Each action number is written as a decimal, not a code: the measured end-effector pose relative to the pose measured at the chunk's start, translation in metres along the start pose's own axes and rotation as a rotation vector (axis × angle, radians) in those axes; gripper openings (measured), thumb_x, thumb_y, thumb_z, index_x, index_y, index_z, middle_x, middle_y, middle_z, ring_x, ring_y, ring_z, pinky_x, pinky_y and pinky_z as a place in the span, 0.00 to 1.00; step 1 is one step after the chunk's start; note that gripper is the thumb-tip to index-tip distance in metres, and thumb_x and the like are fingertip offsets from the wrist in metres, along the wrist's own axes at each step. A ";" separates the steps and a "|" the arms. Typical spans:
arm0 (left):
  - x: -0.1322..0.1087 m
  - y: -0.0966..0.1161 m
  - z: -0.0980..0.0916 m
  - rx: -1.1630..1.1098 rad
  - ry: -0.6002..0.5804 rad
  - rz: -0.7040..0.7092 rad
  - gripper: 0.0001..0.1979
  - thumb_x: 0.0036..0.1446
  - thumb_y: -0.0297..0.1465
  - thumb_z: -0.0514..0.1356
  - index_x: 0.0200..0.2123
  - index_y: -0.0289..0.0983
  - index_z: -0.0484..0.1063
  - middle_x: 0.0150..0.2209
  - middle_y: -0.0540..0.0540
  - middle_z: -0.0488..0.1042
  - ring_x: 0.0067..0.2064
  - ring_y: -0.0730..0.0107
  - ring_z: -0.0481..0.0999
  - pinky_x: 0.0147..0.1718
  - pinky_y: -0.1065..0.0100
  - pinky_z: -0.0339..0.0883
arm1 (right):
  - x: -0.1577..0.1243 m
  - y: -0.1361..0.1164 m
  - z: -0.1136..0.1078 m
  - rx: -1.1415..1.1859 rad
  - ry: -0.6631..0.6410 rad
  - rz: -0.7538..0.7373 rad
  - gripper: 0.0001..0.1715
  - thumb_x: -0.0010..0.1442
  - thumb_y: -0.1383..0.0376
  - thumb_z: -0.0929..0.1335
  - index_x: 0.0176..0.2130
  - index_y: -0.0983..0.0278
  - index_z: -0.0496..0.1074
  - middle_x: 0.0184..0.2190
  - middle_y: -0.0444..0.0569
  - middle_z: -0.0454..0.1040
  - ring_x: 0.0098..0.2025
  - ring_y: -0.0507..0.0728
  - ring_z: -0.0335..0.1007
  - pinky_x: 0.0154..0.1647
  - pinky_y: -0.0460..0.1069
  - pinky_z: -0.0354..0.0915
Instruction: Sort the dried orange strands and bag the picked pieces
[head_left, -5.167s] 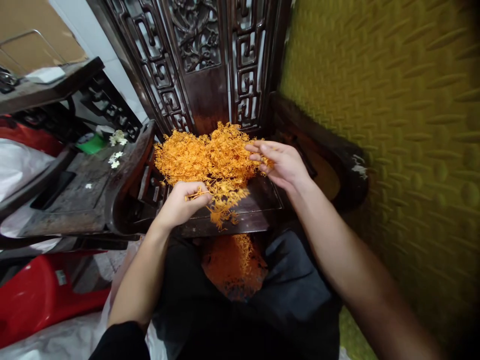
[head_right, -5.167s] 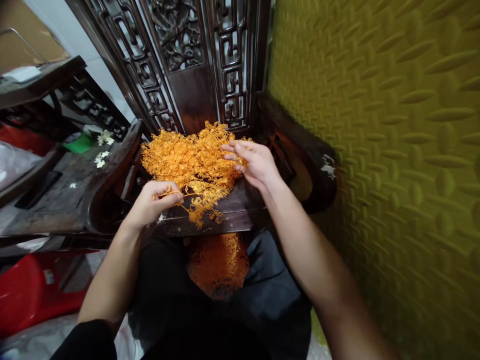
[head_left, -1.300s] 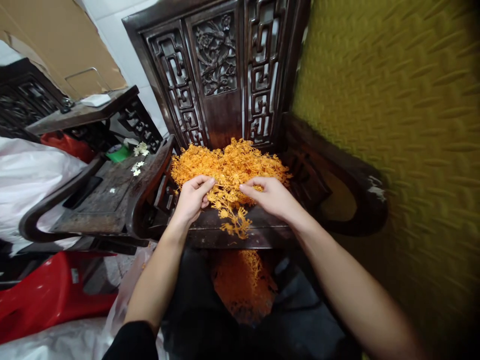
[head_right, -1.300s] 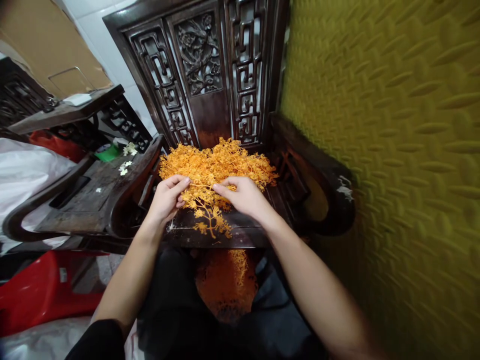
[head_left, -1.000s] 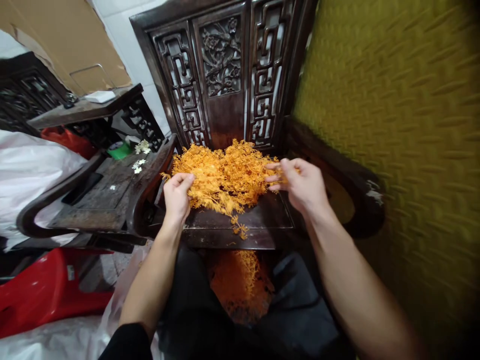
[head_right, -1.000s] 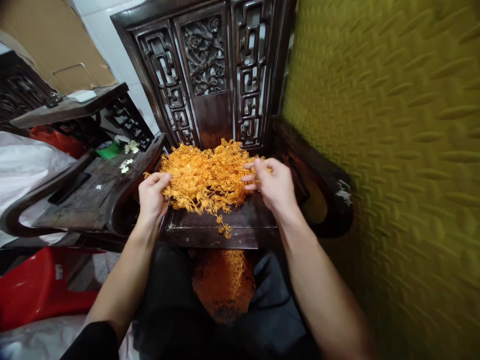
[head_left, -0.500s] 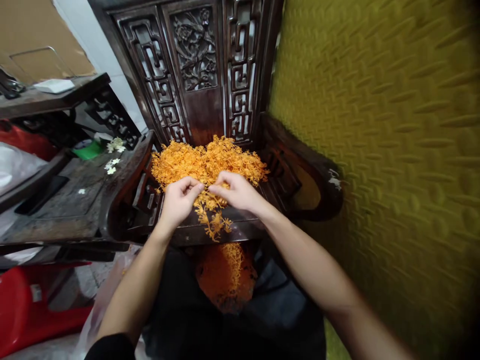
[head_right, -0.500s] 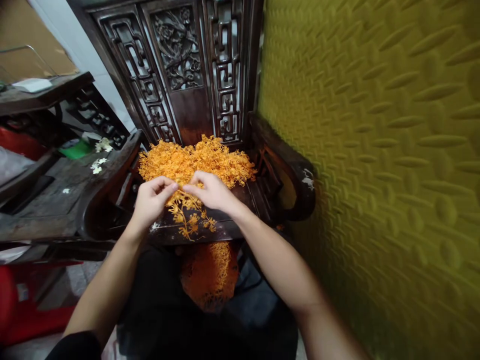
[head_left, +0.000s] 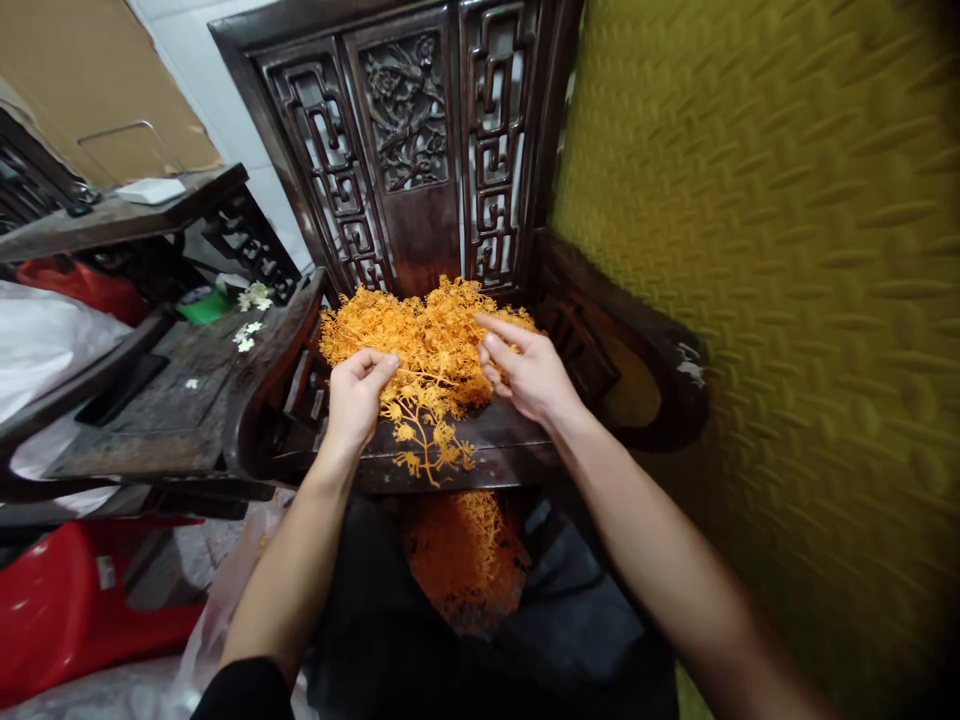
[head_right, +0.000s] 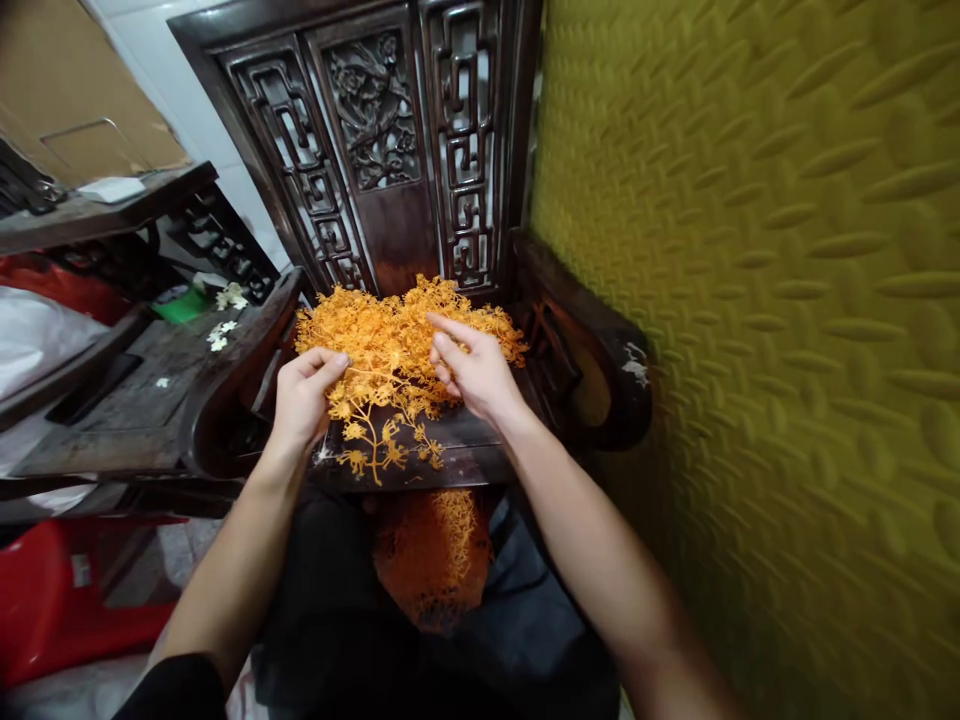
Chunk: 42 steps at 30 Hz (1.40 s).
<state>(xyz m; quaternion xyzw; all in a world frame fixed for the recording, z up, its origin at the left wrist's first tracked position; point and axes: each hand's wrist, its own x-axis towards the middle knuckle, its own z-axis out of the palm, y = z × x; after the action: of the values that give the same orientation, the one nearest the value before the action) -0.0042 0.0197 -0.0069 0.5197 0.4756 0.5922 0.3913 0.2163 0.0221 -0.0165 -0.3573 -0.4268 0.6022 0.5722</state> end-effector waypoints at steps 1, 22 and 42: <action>-0.001 0.000 0.002 0.017 -0.024 0.000 0.10 0.50 0.35 0.70 0.25 0.34 0.76 0.22 0.52 0.69 0.25 0.77 0.62 0.27 0.72 0.54 | -0.001 0.002 0.005 -0.027 -0.032 0.057 0.36 0.51 0.48 0.77 0.52 0.64 0.73 0.22 0.38 0.66 0.18 0.45 0.57 0.13 0.41 0.44; -0.004 -0.004 0.015 0.009 0.072 0.125 0.15 0.57 0.40 0.68 0.28 0.35 0.71 0.24 0.53 0.63 0.26 0.77 0.59 0.25 0.73 0.54 | -0.018 -0.002 0.013 -0.455 -0.246 0.230 0.24 0.58 0.46 0.72 0.38 0.65 0.76 0.13 0.38 0.62 0.15 0.47 0.50 0.16 0.44 0.45; 0.005 0.000 0.024 -0.113 0.229 0.138 0.11 0.52 0.33 0.69 0.24 0.34 0.71 0.23 0.53 0.66 0.25 0.78 0.61 0.27 0.72 0.56 | -0.005 0.004 0.021 -0.852 0.031 -0.518 0.28 0.66 0.58 0.67 0.19 0.63 0.56 0.18 0.40 0.54 0.24 0.49 0.52 0.29 0.48 0.50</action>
<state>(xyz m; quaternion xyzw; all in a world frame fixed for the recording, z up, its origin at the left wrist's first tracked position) 0.0186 0.0281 -0.0055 0.4572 0.4465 0.6988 0.3213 0.1957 0.0153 -0.0122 -0.4504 -0.7012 0.2071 0.5125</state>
